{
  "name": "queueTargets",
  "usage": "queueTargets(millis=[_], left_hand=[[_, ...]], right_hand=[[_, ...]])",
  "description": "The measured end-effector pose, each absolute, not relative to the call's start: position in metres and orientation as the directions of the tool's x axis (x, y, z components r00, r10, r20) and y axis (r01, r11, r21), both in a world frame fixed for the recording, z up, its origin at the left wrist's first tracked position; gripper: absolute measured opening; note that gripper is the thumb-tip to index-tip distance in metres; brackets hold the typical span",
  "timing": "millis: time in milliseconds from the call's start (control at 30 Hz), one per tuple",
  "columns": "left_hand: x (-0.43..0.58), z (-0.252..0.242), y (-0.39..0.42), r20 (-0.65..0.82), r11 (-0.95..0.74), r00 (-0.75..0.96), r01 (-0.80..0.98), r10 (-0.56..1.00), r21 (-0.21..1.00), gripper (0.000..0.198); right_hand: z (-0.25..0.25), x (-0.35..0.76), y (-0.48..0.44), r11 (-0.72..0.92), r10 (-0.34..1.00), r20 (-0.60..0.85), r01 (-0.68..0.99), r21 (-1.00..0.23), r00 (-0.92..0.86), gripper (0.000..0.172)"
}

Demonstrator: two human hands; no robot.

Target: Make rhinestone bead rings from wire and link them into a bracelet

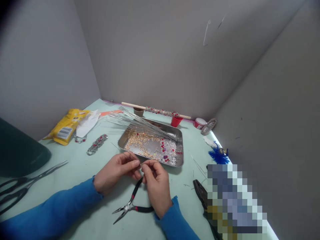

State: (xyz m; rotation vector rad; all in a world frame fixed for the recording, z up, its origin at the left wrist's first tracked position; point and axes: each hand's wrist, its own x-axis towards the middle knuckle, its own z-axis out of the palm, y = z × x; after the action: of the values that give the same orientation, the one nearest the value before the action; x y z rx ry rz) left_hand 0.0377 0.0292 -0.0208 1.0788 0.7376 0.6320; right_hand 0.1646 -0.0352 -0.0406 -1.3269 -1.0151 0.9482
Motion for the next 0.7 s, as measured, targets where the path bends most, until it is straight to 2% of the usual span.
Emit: queueTargets(millis=[200, 367, 700], left_hand=[[0.0381, -0.0224, 0.0291, -0.229, 0.37, 0.59, -0.129, 0.774, 0.92, 0.026], [0.0374, -0.0255, 0.0301, -0.238, 0.423, 0.614, -0.172, 0.752, 0.89, 0.026], [0.0371, -0.0223, 0.0299, -0.214, 0.367, 0.622, -0.128, 0.753, 0.921, 0.023]], right_hand=[[-0.0416, 0.1634, -0.0348, 0.051, 0.964, 0.051, 0.009, -0.999, 0.261, 0.015], [-0.038, 0.1635, -0.034, -0.02, 0.98, -0.044, -0.122, -0.992, 0.194, 0.019], [-0.0376, 0.1637, -0.0314, -0.094, 0.981, -0.15, -0.38, -0.92, 0.12, 0.014]])
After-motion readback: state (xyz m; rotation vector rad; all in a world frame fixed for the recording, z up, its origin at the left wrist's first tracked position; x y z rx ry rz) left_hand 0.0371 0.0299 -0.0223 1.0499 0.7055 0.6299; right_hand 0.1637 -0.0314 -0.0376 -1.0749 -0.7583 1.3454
